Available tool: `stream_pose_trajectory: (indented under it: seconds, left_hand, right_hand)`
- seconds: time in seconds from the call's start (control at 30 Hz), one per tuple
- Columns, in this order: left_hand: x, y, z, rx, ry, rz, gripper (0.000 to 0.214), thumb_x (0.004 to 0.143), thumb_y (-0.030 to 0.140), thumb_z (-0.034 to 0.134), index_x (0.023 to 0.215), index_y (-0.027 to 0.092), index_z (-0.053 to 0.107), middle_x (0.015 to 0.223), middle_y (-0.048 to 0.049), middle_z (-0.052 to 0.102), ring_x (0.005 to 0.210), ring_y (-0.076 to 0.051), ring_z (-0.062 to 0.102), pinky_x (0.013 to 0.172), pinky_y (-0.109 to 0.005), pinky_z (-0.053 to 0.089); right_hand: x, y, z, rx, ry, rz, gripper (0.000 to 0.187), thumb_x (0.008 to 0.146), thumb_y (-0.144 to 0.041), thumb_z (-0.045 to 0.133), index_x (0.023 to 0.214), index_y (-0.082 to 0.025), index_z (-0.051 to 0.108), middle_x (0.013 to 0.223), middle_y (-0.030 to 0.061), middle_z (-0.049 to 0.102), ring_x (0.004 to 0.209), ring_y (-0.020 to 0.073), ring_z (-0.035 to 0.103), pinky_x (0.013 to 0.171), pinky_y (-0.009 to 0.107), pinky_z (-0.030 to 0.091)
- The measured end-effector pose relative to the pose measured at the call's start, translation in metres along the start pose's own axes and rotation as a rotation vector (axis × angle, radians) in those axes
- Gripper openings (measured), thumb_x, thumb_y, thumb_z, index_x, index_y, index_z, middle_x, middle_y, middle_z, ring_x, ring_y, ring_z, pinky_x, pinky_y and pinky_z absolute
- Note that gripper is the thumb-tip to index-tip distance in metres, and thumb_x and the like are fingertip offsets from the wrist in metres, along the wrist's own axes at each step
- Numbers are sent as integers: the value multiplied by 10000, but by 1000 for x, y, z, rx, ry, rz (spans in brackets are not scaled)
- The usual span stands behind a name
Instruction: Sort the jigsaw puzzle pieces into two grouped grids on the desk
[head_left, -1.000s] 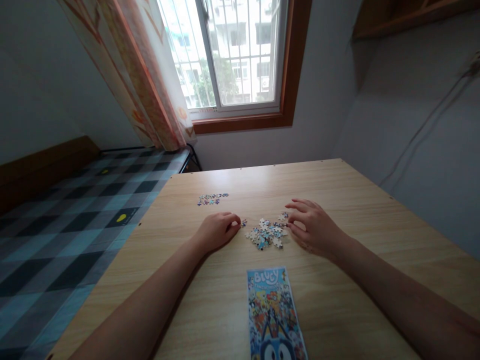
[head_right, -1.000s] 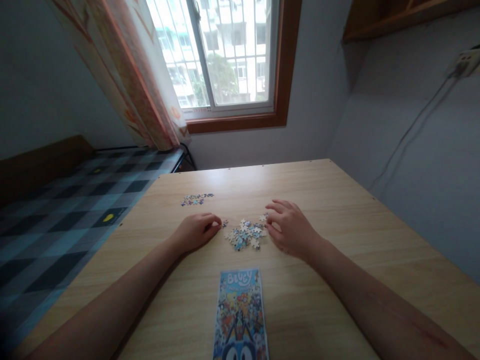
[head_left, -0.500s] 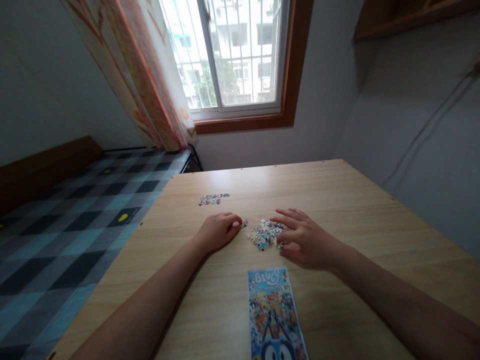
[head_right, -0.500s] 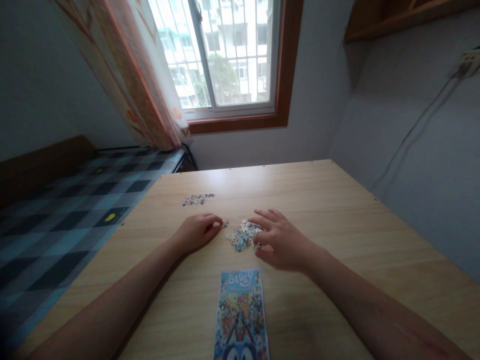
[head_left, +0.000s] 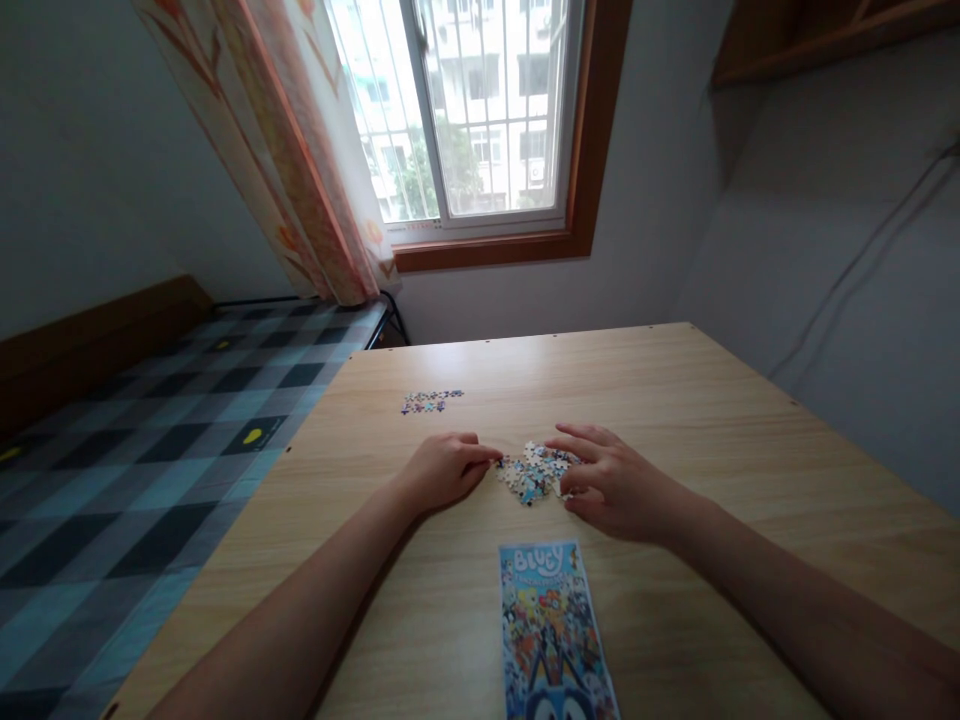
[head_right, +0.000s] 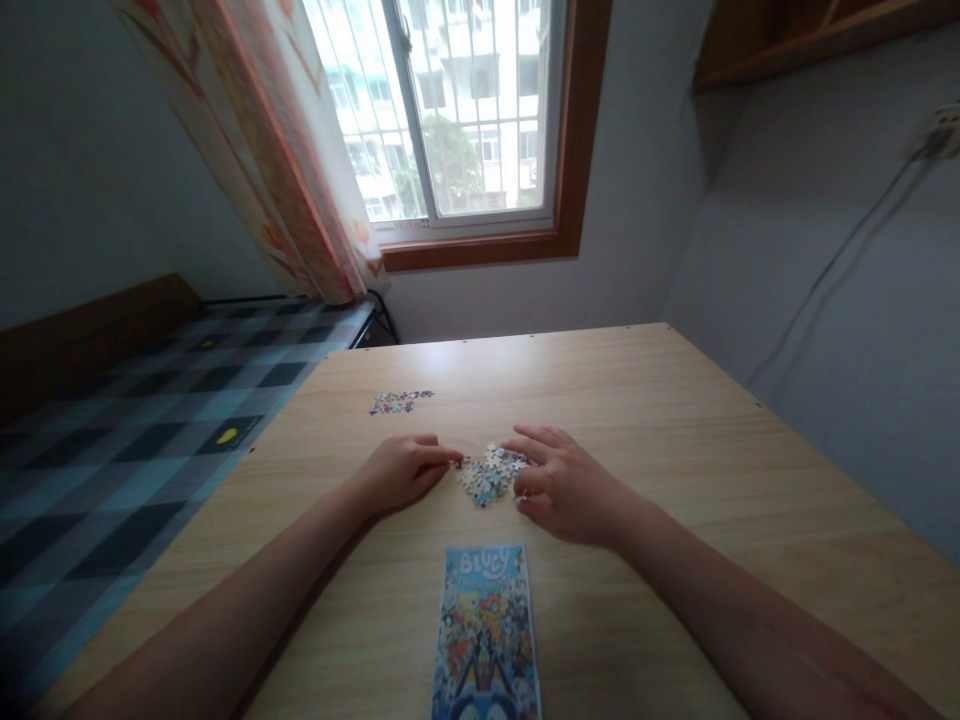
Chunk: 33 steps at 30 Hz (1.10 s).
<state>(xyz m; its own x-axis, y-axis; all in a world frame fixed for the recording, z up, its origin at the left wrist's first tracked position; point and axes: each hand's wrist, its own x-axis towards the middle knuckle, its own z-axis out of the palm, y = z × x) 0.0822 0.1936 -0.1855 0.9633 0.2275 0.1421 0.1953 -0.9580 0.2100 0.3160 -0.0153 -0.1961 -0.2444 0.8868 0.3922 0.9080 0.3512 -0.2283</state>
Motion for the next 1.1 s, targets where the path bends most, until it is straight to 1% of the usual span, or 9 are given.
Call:
stream_pose_trajectory:
  seconds: [0.17,0.37,0.53,0.6,0.67,0.83,0.9,1.1]
  left_hand:
    - [0,6,0,12,-9,43,355,983,290,488,1214,350,751,886,-29,704,769,-160,648,720,-283,481]
    - [0,11,0,11,-22,71,356,985,286,483,1224,335,743,867,-26,697,775,-154,654,731,-282,500]
    - [0,11,2,15,11,47,353,988,310,484,1250,284,720,969,-46,733,853,-180,678,778,-311,517]
    - [0,11,2,10,20,41,354,979,329,504,1260,258,706,1006,-58,740,875,-191,683,793,-323,523]
    - [0,12,2,2,17,42,353,974,357,519,1256,249,701,997,-61,741,860,-191,684,793,-326,526]
    - [0,15,1,9,9,38,362,965,393,541,1256,242,696,950,-49,735,823,-187,677,777,-321,515]
    - [0,16,0,14,11,34,364,968,389,538,1255,232,698,941,-46,732,821,-190,674,772,-319,509]
    - [2,17,1,12,23,29,349,963,389,549,1237,239,705,935,-41,735,814,-185,681,765,-313,514]
  right_hand:
    - [0,1,0,27,-6,8,111,822,-182,700,871,-269,749,1450,-13,581,1429,298,444,1145,552,392]
    - [-2,6,4,43,11,-7,81,823,-189,716,870,-246,748,1419,21,608,1412,307,464,1121,542,419]
    - [-2,8,4,39,18,-4,72,821,-192,723,871,-243,731,1395,21,625,1399,309,481,1121,547,420]
    - [-1,7,2,39,27,-11,94,816,-209,738,905,-234,721,1383,44,633,1388,316,493,1114,547,427]
    - [0,6,2,44,35,-13,156,815,-230,751,967,-230,715,1377,61,636,1382,315,499,1112,541,431]
    - [2,2,8,9,61,-14,315,854,-254,721,1168,-271,700,1400,62,618,1378,305,492,1119,540,411]
    - [3,0,12,-8,79,-9,304,875,-259,698,1178,-280,707,1400,68,616,1370,315,495,1115,550,403]
    - [6,-3,20,-20,80,-9,130,915,-276,661,1024,-263,731,1411,53,609,1373,331,490,1100,572,403]
